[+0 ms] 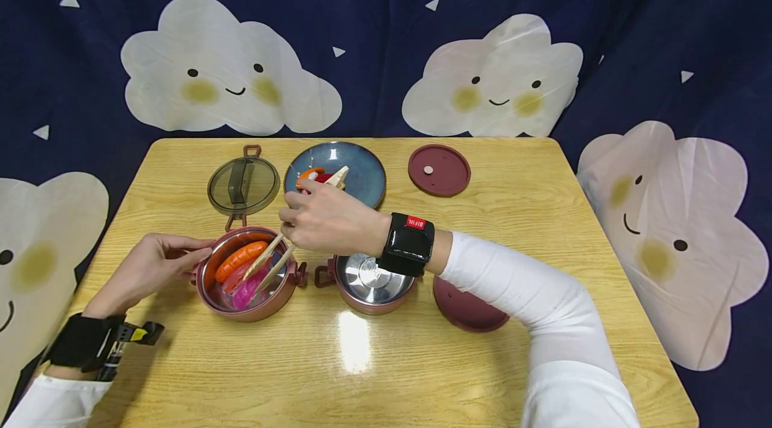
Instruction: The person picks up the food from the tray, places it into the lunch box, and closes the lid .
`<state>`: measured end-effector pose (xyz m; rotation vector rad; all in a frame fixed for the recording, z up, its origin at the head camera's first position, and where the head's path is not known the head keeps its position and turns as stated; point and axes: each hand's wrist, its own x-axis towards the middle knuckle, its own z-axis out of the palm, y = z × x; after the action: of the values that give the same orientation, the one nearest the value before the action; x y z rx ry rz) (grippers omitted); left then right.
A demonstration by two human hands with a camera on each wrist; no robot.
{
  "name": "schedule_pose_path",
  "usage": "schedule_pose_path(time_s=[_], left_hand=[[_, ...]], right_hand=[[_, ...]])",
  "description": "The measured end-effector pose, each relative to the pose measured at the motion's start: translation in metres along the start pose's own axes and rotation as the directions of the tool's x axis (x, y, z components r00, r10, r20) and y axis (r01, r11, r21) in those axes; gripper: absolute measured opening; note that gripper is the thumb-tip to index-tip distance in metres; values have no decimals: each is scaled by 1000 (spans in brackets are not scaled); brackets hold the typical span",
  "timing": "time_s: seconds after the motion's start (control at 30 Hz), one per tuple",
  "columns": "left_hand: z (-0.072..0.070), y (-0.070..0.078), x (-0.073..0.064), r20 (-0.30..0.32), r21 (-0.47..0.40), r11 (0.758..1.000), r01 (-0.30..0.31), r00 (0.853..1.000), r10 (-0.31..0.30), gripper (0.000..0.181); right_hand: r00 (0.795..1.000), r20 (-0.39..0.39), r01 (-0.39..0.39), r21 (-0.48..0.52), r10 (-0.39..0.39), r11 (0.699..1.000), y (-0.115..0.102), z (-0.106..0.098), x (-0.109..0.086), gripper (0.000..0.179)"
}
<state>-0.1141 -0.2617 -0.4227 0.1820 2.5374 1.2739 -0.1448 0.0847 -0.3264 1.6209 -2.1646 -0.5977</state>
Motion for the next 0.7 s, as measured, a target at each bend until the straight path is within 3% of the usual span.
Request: schedule_pose_path(time_s=[0.3, 0.7], left_hand=[[0, 0, -1, 0, -5, 1000, -4, 1000, 4, 34], [0, 1, 0, -4, 17, 1000, 0, 1000, 1, 33]], right_hand=[[1000, 24, -12, 0, 12, 1000, 12, -7, -9, 28], [995, 22, -97, 41, 96, 994, 47, -35, -36, 32]])
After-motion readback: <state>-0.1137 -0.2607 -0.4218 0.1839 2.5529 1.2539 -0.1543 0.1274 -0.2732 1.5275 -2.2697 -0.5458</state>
